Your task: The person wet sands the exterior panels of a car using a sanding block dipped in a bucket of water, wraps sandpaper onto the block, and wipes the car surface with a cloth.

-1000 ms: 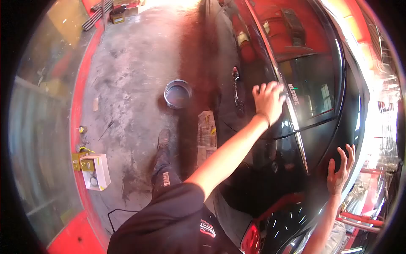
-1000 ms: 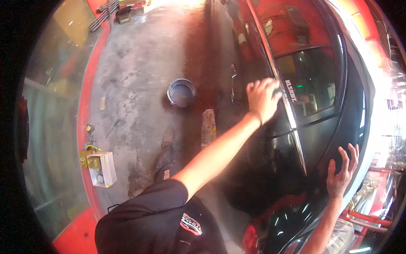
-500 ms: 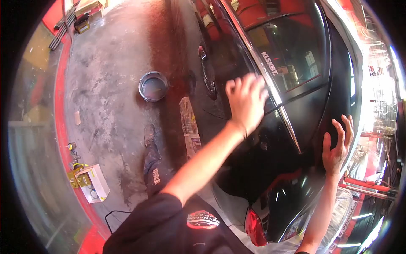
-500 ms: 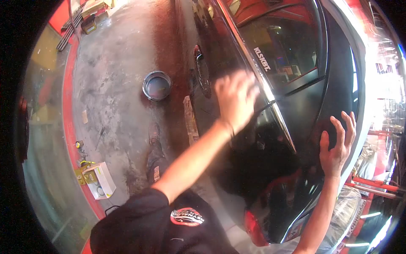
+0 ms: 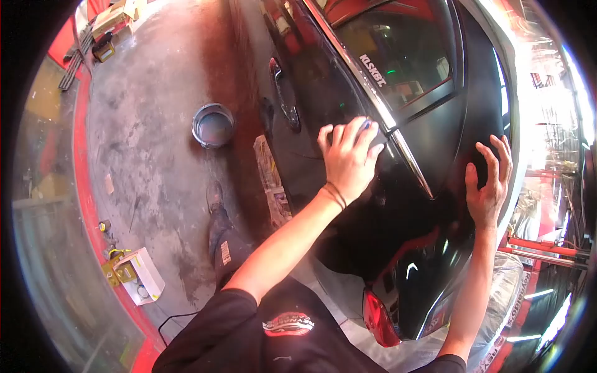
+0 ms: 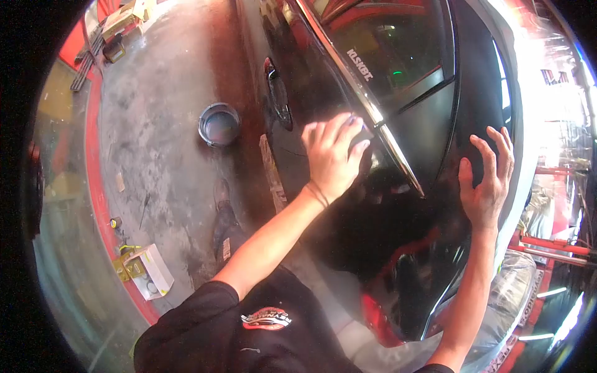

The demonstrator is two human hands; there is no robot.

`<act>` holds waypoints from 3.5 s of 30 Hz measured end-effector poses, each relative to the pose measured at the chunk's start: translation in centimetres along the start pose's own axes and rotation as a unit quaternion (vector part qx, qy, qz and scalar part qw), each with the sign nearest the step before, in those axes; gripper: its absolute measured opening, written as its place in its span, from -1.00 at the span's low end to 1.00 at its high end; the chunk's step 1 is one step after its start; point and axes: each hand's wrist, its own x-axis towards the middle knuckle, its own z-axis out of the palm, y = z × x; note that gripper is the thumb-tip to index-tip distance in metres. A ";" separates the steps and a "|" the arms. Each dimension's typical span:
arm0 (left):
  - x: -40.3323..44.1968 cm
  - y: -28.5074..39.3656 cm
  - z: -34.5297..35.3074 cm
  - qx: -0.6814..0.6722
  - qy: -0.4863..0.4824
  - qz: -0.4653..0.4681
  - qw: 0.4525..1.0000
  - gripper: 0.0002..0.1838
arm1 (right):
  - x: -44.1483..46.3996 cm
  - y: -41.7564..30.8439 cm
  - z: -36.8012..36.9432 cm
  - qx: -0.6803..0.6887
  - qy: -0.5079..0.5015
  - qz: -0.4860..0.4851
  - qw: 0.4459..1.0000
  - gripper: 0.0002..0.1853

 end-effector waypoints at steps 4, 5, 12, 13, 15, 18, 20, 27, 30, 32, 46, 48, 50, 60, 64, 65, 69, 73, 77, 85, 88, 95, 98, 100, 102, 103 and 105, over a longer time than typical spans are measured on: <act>1.7 0.1 0.8 -0.010 0.010 -0.013 1.000 -0.57 | 0.3 -0.3 -0.1 -0.012 -0.003 -0.007 1.000 -0.57; 0.8 -0.2 0.5 -0.004 0.013 -0.012 1.000 -0.56 | 0.2 -0.1 0.0 -0.012 -0.008 -0.003 1.000 -0.57; 4.6 -6.9 0.9 -0.018 0.000 -0.040 0.999 -0.58 | -0.2 0.6 0.6 -0.011 -0.002 -0.031 0.999 -0.55; 6.1 -7.7 1.2 -0.023 -0.002 -0.042 0.999 -0.58 | 0.0 0.5 0.6 -0.015 -0.006 -0.031 0.999 -0.55; 4.7 -7.8 1.2 -0.033 0.011 -0.043 0.998 -0.59 | 0.0 0.3 0.6 -0.020 -0.007 -0.029 0.999 -0.55; -2.3 -6.0 -0.6 -0.015 0.005 -0.055 0.998 -0.56 | -0.1 0.5 0.6 -0.021 -0.009 -0.022 0.999 -0.55; -5.4 -6.4 -1.3 -0.010 -0.014 -0.078 0.997 -0.55 | -0.1 0.6 0.7 -0.016 -0.006 -0.023 1.000 -0.55; 0.0 -9.4 0.0 0.018 0.035 -0.130 0.991 -0.60 | -0.4 0.7 0.7 -0.014 -0.008 -0.024 1.000 -0.55; -4.9 -3.9 -0.4 -0.010 0.061 -0.144 0.988 -0.57 | 0.2 0.6 0.7 -0.021 -0.007 -0.023 0.999 -0.55; -5.9 -2.8 -0.3 0.004 0.073 -0.182 0.981 -0.56 | 0.0 0.2 0.6 -0.025 -0.014 -0.019 0.999 -0.57; 0.4 -11.5 1.7 0.080 0.062 -0.249 0.963 -0.56 | -0.3 0.8 1.2 -0.025 -0.003 -0.037 0.999 -0.55; 3.7 -13.3 1.5 0.072 0.029 -0.280 0.957 -0.58 | -0.4 0.7 1.3 -0.029 -0.010 -0.028 0.999 -0.55; 3.1 -12.9 1.4 0.055 0.031 -0.254 0.965 -0.57 | -0.2 0.7 0.9 -0.031 -0.017 -0.026 0.999 -0.55; 12.4 -18.6 2.5 0.034 0.025 -0.066 0.997 -0.56 | 0.2 -0.6 1.2 -0.030 -0.026 0.022 0.999 -0.58; 13.0 -17.4 2.2 0.015 0.006 -0.151 0.988 -0.59 | 0.4 -0.7 1.4 -0.036 -0.020 0.029 0.999 -0.58; 9.6 -15.0 1.6 0.001 0.001 -0.132 0.991 -0.57 | 0.4 -0.8 1.4 -0.034 -0.018 0.030 0.999 -0.58; 1.2 -12.7 -1.7 -0.009 -0.118 -0.044 0.992 -0.43 | 0.1 -0.6 1.5 -0.043 -0.020 0.026 0.999 -0.58; 13.9 -19.8 1.6 0.032 -0.003 -0.134 0.990 -0.62 | 0.2 -1.0 1.5 -0.051 -0.025 0.041 0.998 -0.60; 11.2 -19.3 2.0 -0.052 0.017 -0.173 0.983 -0.59 | 0.4 -1.2 1.5 -0.051 -0.016 0.045 0.998 -0.60; 17.3 -23.5 3.6 -0.068 0.084 -0.172 0.979 -0.58 | 0.3 -1.3 1.4 -0.051 -0.020 0.051 0.997 -0.60; 16.0 -22.9 3.9 -0.041 0.070 -0.196 0.977 -0.54 | 0.5 -1.4 1.4 -0.054 -0.017 0.050 0.997 -0.60; 10.7 -18.1 2.2 -0.026 -0.009 -0.161 0.987 -0.49 | 0.5 -1.5 1.3 -0.061 -0.023 0.053 0.997 -0.59; 18.1 -22.2 4.0 0.009 0.029 -0.216 0.976 -0.52 | 0.6 -1.6 1.4 -0.059 -0.022 0.052 0.997 -0.59; 16.5 -21.4 3.6 -0.034 0.039 -0.228 0.972 -0.55 | 0.5 -1.6 1.3 -0.060 -0.024 0.050 0.997 -0.59; 10.1 -16.2 2.0 -0.074 0.029 -0.191 0.978 -0.54 | 0.4 -1.2 1.6 -0.062 -0.019 0.043 0.997 -0.60; 6.5 -13.6 0.5 -0.086 0.006 -0.164 0.983 -0.53 | 0.5 -1.4 1.7 -0.061 -0.017 0.043 0.997 -0.60; 2.8 -12.0 -1.0 -0.056 -0.041 -0.121 0.990 -0.52 | 0.6 -1.6 1.5 -0.060 -0.020 0.042 0.997 -0.60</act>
